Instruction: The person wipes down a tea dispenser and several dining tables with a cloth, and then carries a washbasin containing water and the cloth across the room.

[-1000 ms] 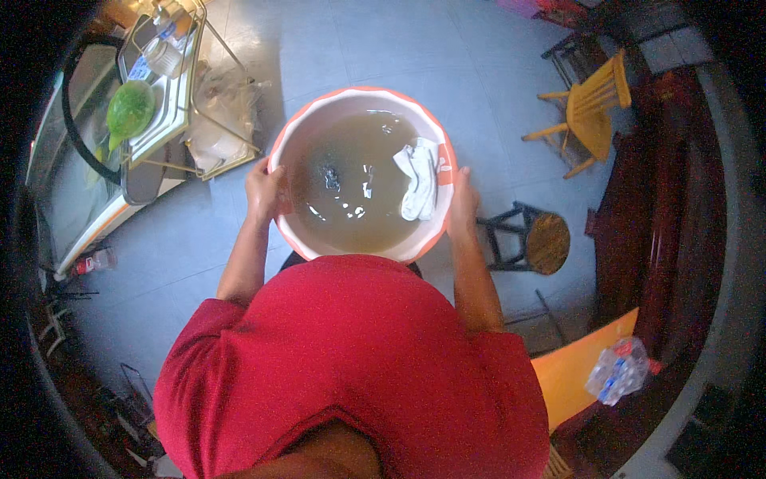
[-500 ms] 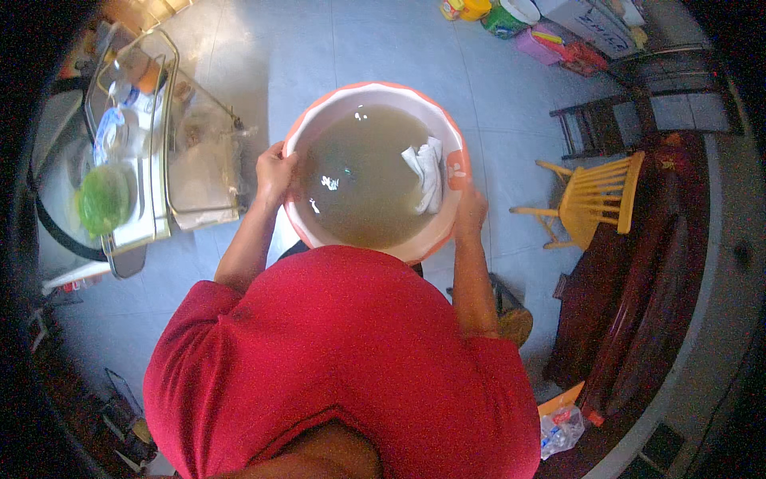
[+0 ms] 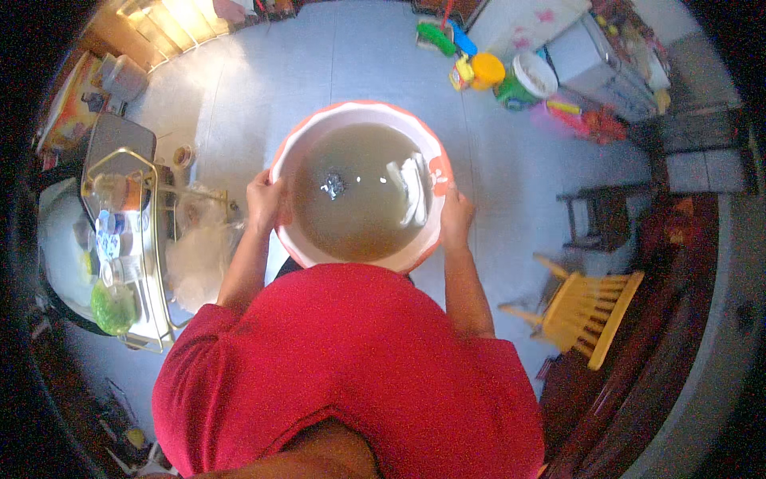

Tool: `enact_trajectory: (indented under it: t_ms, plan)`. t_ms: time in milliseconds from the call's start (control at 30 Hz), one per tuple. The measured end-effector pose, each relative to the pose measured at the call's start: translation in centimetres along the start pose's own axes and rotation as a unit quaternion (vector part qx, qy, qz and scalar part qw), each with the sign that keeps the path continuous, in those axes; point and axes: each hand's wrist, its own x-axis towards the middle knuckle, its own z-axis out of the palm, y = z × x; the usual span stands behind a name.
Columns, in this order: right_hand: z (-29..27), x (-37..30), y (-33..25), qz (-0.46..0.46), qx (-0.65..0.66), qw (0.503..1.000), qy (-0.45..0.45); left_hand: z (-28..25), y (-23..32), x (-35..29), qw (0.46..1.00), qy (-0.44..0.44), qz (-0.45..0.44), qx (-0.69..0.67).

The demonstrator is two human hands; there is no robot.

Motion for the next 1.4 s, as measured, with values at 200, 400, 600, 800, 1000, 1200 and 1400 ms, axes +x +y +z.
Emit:
enact_trajectory:
  t_ms: [200, 400, 600, 800, 1000, 1200, 1400]
  plan:
    - [7.1, 11.9, -5.0, -0.025, 0.011, 0.999, 0.021, 2.5, 4.8, 12.0, 0.997, 0.013, 0.027, 0.065]
    - [12.5, 25.9, -8.9, -0.010, -0.064, 0.998, 0.010, 7.6, 10.7, 25.6, 0.999, -0.003, -0.004, 0.048]
    - [17.0, 38.6, -13.9, -0.071, -0.080, 0.994, 0.002, 12.5, 16.7, 37.2, 0.996, 0.019, 0.028, 0.080]
    - [24.9, 51.0, -24.7, -0.047, 0.013, 0.997, -0.055, 17.7, 19.2, 50.3, 0.997, 0.068, 0.001, 0.045]
    - [33.1, 63.0, -37.2, -0.077, -0.059, 0.986, -0.137, 19.1, 24.1, 60.5, 0.989, 0.141, -0.044, 0.026]
    - [43.8, 75.1, -46.1, -0.171, -0.076, 0.970, -0.154, 19.0, 30.4, 68.4, 0.978, 0.200, -0.049, 0.036]
    - [54.3, 85.1, -56.4, -0.246, -0.109, 0.941, -0.205, 19.3, 33.8, 78.2, 0.961, 0.150, -0.067, -0.224]
